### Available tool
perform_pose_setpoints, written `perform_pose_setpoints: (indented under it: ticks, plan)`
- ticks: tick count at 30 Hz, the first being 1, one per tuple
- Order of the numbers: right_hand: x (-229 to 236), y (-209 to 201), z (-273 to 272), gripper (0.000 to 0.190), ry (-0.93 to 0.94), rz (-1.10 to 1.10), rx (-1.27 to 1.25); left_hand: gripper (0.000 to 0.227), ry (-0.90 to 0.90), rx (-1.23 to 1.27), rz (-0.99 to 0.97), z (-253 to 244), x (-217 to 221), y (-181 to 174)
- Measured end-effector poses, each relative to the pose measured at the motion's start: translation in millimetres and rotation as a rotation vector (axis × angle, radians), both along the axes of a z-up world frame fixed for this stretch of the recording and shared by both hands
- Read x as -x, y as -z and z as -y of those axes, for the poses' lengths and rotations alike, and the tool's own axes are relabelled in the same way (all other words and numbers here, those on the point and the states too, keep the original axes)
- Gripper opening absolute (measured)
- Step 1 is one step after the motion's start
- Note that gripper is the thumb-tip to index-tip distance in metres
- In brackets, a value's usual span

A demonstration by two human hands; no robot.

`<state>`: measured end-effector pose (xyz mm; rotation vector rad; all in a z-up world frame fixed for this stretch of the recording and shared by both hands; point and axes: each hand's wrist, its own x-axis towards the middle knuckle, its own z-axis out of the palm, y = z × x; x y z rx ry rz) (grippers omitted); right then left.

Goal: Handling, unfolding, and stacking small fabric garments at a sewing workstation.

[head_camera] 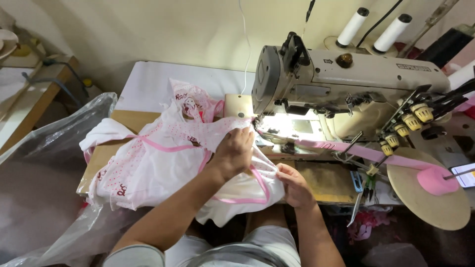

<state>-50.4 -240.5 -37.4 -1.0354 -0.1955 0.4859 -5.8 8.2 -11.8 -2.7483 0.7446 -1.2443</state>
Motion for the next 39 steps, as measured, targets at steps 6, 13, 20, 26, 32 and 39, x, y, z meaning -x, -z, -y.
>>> perform_pose_setpoints:
  ticks: [6,13,20,26,32,39]
  plan:
    - [-8.0,20.5,2.0,0.013,0.061,-0.024,-0.069,0.024,-0.023,0.209,-0.322,2.9,-5.7,-18.0]
    - [0.9,4.6,-17.4,0.011,0.151,-0.122,0.022,0.007,0.162,0.915,-0.623,18.6,60.9,52.0]
    - [46.7,-62.7,-49.3,0.009,0.076,-0.110,0.022,0.040,0.618,1.542,-0.893,34.7,79.4,18.4]
    - [9.9,9.2,-38.1,0.010,0.049,-0.066,-0.021,0.076,0.256,1.099,-0.862,26.3,91.2,24.2]
    - [45.7,-21.8,-31.7,0.007,0.042,-0.100,-0.025,0.098,0.424,1.226,-0.871,18.1,105.4,11.0]
    - [53.8,19.0,18.6,0.021,0.011,-0.081,0.068,0.063,0.127,0.629,-0.558,18.2,100.9,-39.3]
